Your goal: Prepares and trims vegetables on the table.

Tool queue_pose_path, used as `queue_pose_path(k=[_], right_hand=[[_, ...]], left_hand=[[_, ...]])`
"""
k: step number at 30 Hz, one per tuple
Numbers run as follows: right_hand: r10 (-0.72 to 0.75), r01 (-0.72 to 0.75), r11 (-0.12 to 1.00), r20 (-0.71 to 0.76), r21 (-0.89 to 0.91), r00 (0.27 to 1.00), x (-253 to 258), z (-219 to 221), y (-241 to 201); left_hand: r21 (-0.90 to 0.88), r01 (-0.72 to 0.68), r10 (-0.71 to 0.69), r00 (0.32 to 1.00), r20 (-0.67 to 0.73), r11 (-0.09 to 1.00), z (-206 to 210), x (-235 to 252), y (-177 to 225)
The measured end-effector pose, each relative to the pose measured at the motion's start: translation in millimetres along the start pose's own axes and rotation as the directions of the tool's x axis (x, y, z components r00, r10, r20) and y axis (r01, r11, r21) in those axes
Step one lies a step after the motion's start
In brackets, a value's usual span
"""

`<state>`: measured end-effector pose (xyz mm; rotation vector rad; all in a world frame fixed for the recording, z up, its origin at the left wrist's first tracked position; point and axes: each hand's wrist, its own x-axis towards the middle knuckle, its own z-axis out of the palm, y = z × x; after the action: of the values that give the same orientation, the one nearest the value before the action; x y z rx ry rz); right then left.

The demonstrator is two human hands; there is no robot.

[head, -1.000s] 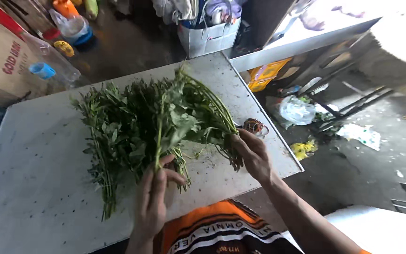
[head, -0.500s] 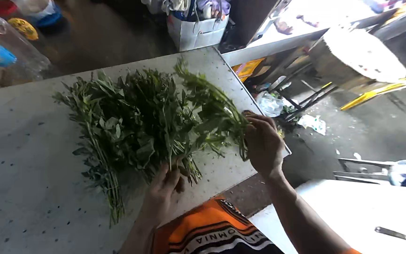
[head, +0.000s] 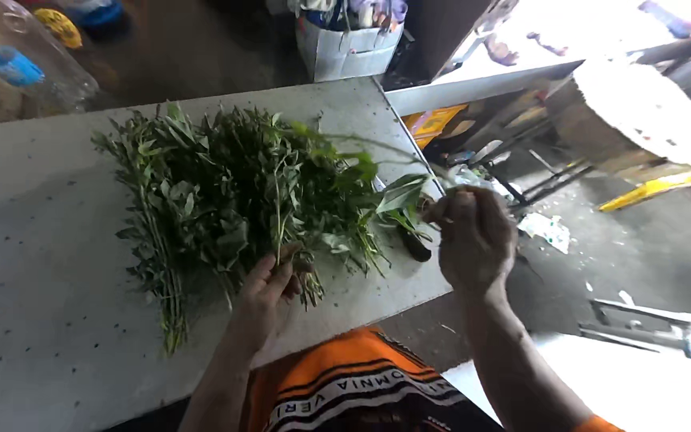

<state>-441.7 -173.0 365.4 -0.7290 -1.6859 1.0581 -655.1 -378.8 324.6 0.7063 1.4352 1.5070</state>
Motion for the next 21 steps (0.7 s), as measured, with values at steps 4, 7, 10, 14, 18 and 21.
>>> queue_pose_path(k=[4,7,10,14,18,21], right_hand=[[-0.263,0.270,0.946,-0.060,0.178,0.963,42,-23,-27],[-0.455,0.468,0.874,0.113,-0.131,0.883,47,-36,-22],[-0.359,0.470,0.852,0.397,-0.230,0.845,19,-16,11],[-0.223,0.427,0.879,0.609,-0.212,0.761,-30,14,56],[-0.056,0.148,0.986,0.698,-0.072,0.714,-39,13,51],[0.002,-0.127,0.986,0.755,0.108,0.655,-40,5,45]], left_hand=[[-0.056,-0.213,0.207,0.973,-0.101,0.975,48,13,13],[-0.057,-0.193,0.184,0.973,-0.141,0.979,87,24,7],[-0.134,-0.006,-0.019,0.984,-0.178,0.991,127,28,-18],[-0.482,0.053,-0.223,0.926,-0.304,0.875,164,10,-40],[-0.592,0.091,-0.326,0.895,-0.304,0.801,152,-3,-41],[-0.514,0.159,-0.323,0.913,-0.248,0.843,140,-9,-34]])
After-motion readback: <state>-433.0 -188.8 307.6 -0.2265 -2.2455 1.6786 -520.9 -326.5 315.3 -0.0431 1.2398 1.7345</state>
